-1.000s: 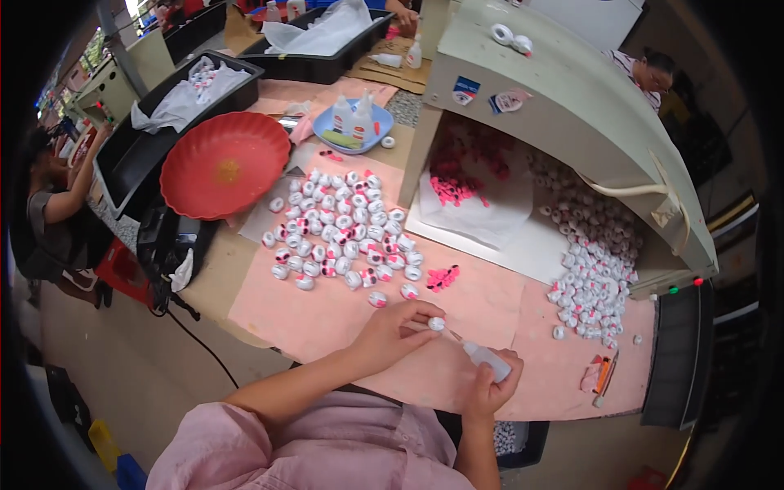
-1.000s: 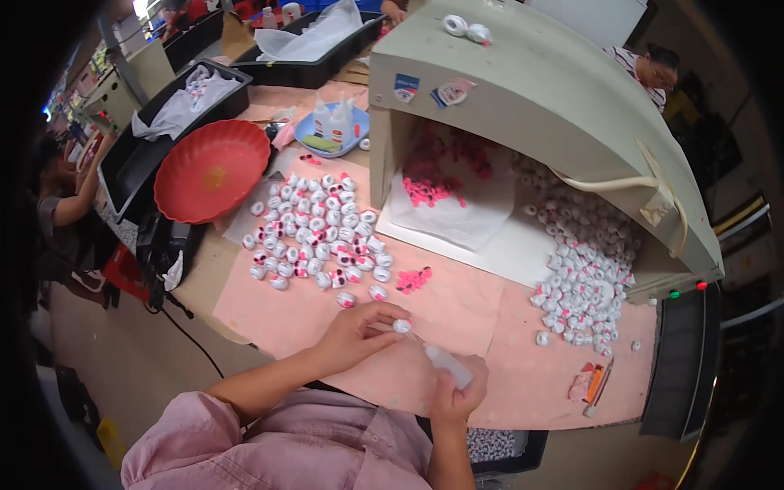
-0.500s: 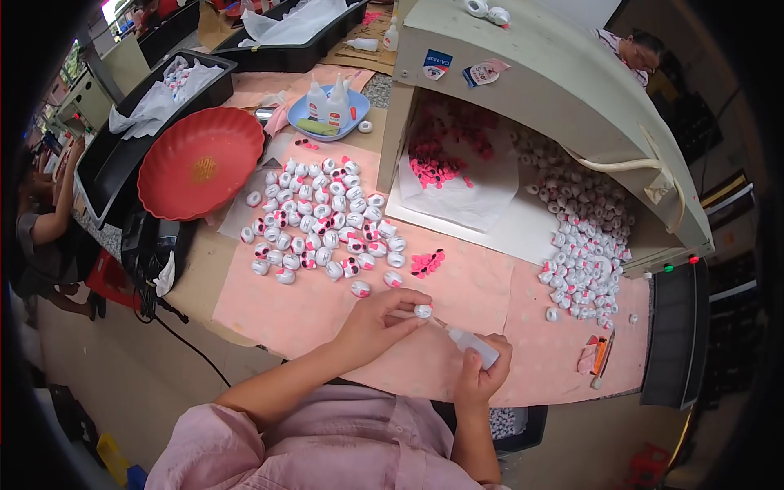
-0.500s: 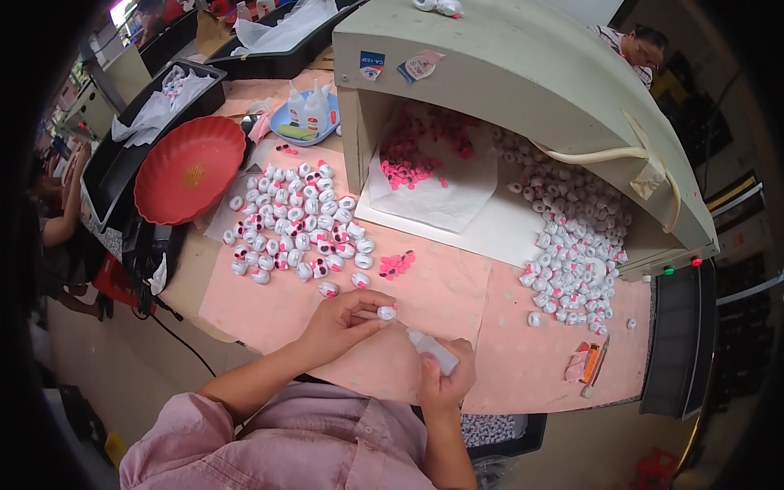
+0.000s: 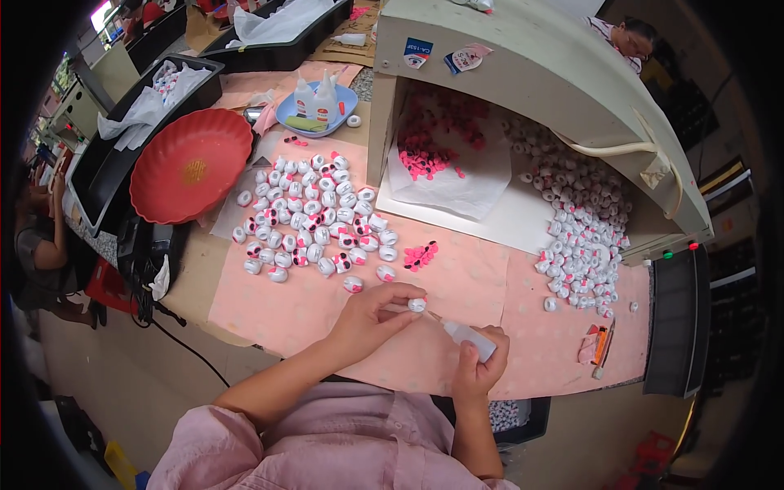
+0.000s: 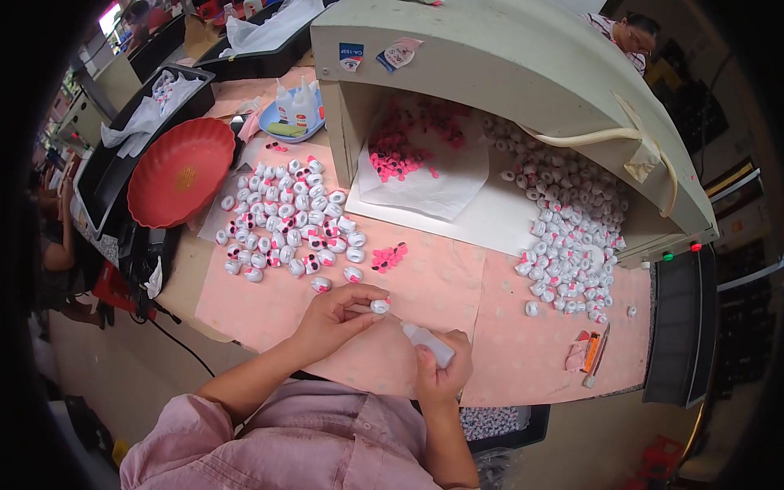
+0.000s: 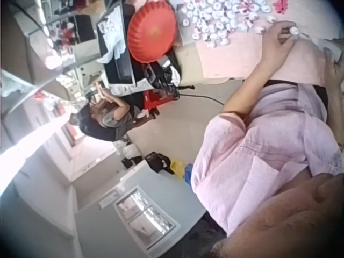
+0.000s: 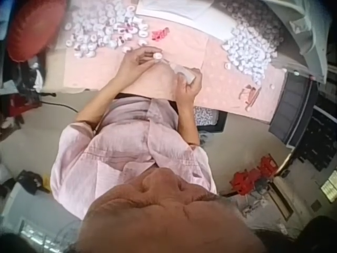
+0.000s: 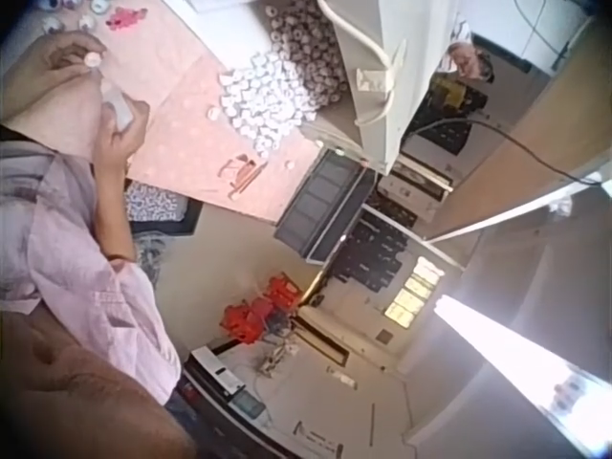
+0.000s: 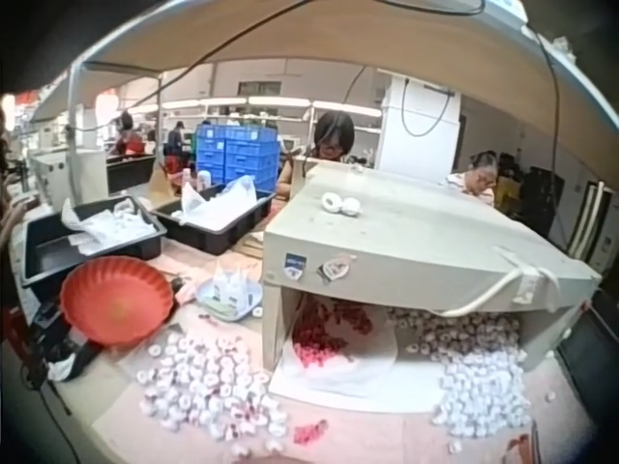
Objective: The person applies adhesive to plastic figurine parts using a squeeze bottle and attaches small decorative pieces to them by hand.
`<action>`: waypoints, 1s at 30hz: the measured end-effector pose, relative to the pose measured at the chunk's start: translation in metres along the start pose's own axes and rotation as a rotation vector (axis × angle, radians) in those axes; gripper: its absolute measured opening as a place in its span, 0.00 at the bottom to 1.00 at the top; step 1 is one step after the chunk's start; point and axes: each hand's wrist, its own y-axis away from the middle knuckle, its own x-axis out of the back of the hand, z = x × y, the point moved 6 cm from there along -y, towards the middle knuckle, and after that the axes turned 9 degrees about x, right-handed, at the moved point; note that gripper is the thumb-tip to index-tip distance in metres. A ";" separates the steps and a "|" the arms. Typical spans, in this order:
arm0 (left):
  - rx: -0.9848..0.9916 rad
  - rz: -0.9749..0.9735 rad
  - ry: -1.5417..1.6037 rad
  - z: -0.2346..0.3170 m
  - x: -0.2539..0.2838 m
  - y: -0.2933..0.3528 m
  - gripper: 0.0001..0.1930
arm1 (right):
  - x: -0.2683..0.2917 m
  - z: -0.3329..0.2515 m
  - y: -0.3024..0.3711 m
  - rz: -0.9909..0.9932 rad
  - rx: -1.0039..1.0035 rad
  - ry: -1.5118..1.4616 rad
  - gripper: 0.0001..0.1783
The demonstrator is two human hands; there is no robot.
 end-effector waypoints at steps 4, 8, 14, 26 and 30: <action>0.007 0.001 -0.011 -0.002 0.000 0.000 0.18 | -0.002 -0.001 -0.002 -0.046 0.027 -0.008 0.09; 0.030 0.007 -0.007 -0.002 0.000 -0.001 0.18 | 0.001 0.000 -0.002 0.002 0.057 -0.017 0.13; 0.033 -0.020 0.000 -0.003 0.000 -0.001 0.18 | 0.001 0.000 -0.003 0.003 -0.004 0.001 0.10; 0.023 -0.065 0.039 -0.004 -0.001 -0.002 0.17 | 0.002 0.001 -0.002 0.022 -0.038 -0.048 0.10; 0.018 -0.069 0.059 -0.001 -0.002 -0.001 0.17 | 0.001 0.001 -0.002 0.000 -0.027 -0.033 0.09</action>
